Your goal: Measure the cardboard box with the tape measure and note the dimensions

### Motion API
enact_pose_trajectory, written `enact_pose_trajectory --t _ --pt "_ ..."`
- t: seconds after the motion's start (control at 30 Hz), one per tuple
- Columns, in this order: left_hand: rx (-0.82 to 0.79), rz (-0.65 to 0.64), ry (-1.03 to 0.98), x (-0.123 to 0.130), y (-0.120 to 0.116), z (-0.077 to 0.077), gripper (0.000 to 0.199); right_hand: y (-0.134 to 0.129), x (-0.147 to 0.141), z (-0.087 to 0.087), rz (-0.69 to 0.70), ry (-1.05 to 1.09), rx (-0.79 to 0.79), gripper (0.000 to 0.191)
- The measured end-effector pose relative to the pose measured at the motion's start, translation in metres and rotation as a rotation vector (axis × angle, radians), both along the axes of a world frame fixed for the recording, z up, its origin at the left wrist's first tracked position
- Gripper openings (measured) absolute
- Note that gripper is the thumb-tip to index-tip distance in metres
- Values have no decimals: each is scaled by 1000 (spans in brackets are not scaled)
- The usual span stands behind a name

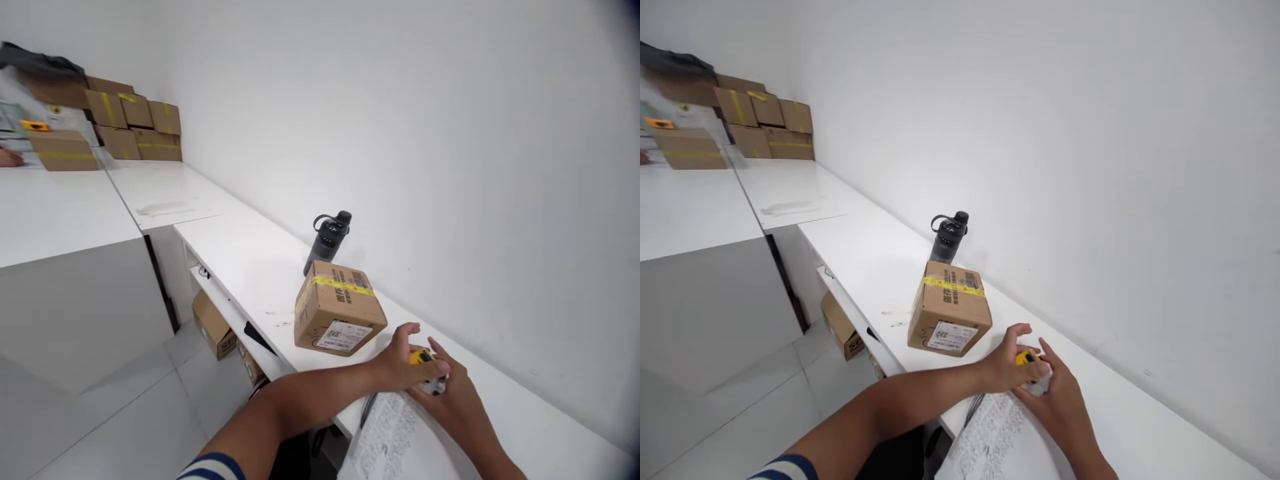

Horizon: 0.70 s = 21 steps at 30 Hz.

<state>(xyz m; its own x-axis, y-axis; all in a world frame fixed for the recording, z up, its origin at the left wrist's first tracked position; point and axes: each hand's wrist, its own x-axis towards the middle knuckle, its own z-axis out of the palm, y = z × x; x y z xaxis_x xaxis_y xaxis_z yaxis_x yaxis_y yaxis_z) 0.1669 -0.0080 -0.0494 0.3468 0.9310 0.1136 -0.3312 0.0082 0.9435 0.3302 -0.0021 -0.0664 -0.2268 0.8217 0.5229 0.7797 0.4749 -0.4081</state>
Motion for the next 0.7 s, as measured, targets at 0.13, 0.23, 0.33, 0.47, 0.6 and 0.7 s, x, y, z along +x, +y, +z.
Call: enact_pose_trajectory --t 0.13,0.23,0.33,0.47,0.6,0.7 --pt "297 219 -61 -18 -46 27 90 -38 -7 39 70 -53 24 63" --pt "485 312 -70 -36 -82 50 88 -82 -26 67 146 41 156 58" --pt "580 379 -117 -59 -106 75 92 -121 -57 102 239 70 284 52" --pt "547 561 -215 -96 -109 103 81 -139 -100 154 329 -18 305 52" --pt "182 900 -11 -135 -78 108 72 -110 -129 193 284 -248 354 32" --pt "-68 810 126 -160 -50 98 86 -80 -142 209 233 -354 250 45"
